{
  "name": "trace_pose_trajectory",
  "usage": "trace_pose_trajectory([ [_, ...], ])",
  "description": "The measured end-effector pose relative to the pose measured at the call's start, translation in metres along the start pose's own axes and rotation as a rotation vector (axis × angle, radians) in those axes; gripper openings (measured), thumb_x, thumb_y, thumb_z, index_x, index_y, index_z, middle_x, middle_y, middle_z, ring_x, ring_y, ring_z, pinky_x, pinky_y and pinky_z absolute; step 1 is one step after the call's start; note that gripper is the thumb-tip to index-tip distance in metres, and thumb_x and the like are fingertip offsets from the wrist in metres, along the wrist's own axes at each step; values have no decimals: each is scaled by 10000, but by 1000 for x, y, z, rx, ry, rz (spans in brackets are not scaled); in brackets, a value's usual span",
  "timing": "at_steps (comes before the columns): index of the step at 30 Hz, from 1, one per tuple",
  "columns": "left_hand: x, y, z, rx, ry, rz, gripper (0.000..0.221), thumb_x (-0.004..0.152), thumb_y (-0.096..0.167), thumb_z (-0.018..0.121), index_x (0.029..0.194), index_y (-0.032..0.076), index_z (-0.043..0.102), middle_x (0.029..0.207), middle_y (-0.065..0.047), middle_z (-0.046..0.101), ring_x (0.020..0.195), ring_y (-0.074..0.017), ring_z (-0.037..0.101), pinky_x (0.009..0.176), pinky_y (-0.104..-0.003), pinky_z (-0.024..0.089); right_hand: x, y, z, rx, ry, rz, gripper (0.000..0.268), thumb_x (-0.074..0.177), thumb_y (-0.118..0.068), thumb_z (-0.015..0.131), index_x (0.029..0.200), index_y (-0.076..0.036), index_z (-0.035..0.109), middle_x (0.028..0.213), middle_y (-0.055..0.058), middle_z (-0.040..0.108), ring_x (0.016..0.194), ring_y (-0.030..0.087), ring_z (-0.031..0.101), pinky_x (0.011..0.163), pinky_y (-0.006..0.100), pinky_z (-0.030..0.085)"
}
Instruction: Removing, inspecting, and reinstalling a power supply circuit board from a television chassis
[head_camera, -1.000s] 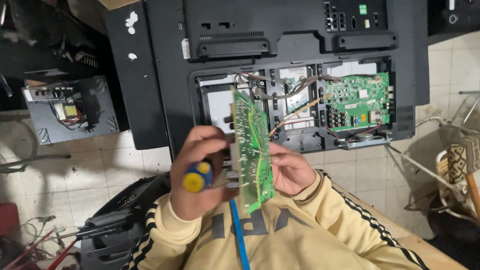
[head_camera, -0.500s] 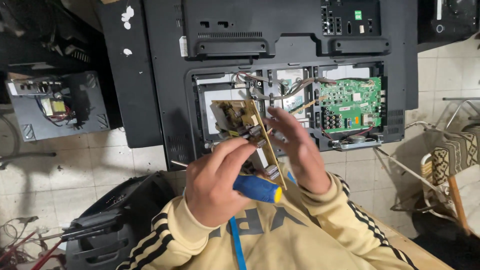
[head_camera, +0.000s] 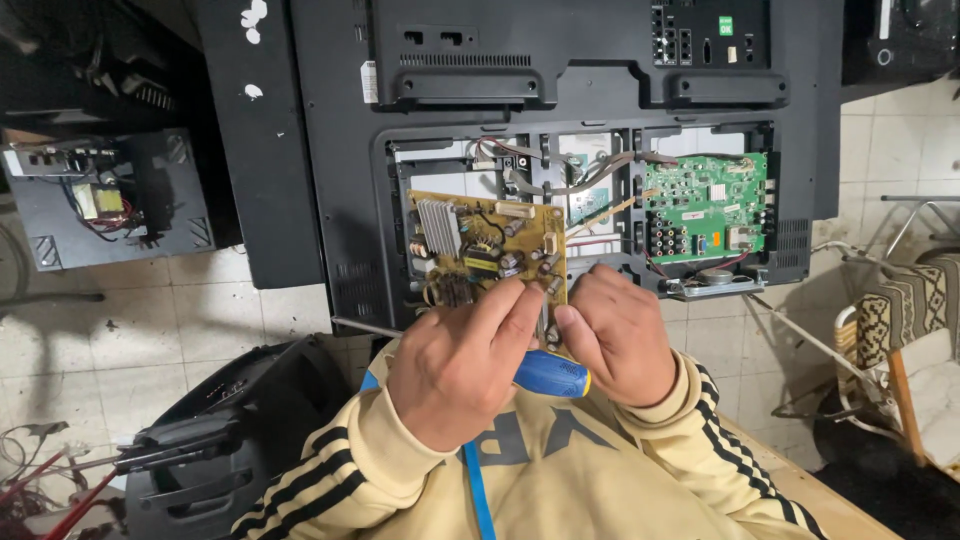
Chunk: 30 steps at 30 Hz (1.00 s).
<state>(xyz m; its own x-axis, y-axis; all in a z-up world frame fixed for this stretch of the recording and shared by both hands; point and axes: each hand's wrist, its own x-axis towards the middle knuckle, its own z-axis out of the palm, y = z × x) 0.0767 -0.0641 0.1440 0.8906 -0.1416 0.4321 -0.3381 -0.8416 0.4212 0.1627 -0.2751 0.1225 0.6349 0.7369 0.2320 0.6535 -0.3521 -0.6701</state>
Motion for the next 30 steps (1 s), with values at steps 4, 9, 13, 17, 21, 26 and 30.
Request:
trace_pose_trajectory([
  [4, 3, -1, 2, 63, -1, -1, 217, 1152, 163, 568, 1276, 71, 720, 1250, -20, 691, 673, -185, 615, 607, -364, 492, -3, 4, 3, -72, -42, 78, 421, 1165, -295, 398, 808, -83, 465, 720, 88, 422, 675, 316, 434, 640, 458, 345],
  [9, 3, 0, 3, 94, -31, 22, 177, 1152, 181, 621, 1263, 72, 707, 1235, -19, 675, 691, -156, 625, 617, -354, 508, -2, 8, 3, 29, -75, 119, 411, 1169, -284, 392, 836, -65, 491, 761, 106, 457, 713, 328, 460, 665, 452, 369],
  [13, 3, 0, 4, 99, -18, 14, 154, 1143, 150, 627, 1245, 74, 713, 1246, -33, 681, 646, -168, 595, 560, -361, 479, -2, 11, 6, 98, -68, 113, 407, 1180, -289, 394, 855, -56, 470, 771, 105, 455, 717, 317, 455, 675, 432, 381],
  [17, 2, 1, 3, 140, -23, 20, 170, 1144, 132, 635, 1286, 86, 715, 1239, -7, 680, 664, -158, 587, 578, -347, 475, -5, 14, 10, 176, -37, 130, 417, 1180, -293, 388, 858, -64, 524, 788, 99, 514, 737, 317, 487, 710, 433, 403],
  [21, -2, 1, 6, 113, -9, 31, 228, 1154, 182, 673, 1359, 90, 713, 1318, -19, 712, 689, -162, 601, 598, -350, 487, -11, 18, 18, 233, 40, 195, 398, 1171, -283, 412, 918, -36, 594, 804, 96, 543, 751, 294, 501, 720, 421, 412],
  [26, -11, -10, -9, -88, 151, -22, 384, 1041, 347, 918, 1240, 44, 790, 1275, -97, 763, 911, -190, 819, 796, -360, 669, -28, 28, 25, 319, 100, 308, 378, 1183, -288, 420, 950, -44, 591, 801, 46, 500, 731, 209, 450, 688, 380, 358],
  [30, -32, -30, -12, -93, 300, -313, 289, 971, 118, 949, 1170, -11, 784, 1080, -188, 803, 902, -345, 776, 837, -475, 666, -38, 32, 28, 438, 150, 422, 328, 1182, -266, 436, 933, -90, 558, 796, -15, 444, 720, 147, 389, 693, 346, 326],
])
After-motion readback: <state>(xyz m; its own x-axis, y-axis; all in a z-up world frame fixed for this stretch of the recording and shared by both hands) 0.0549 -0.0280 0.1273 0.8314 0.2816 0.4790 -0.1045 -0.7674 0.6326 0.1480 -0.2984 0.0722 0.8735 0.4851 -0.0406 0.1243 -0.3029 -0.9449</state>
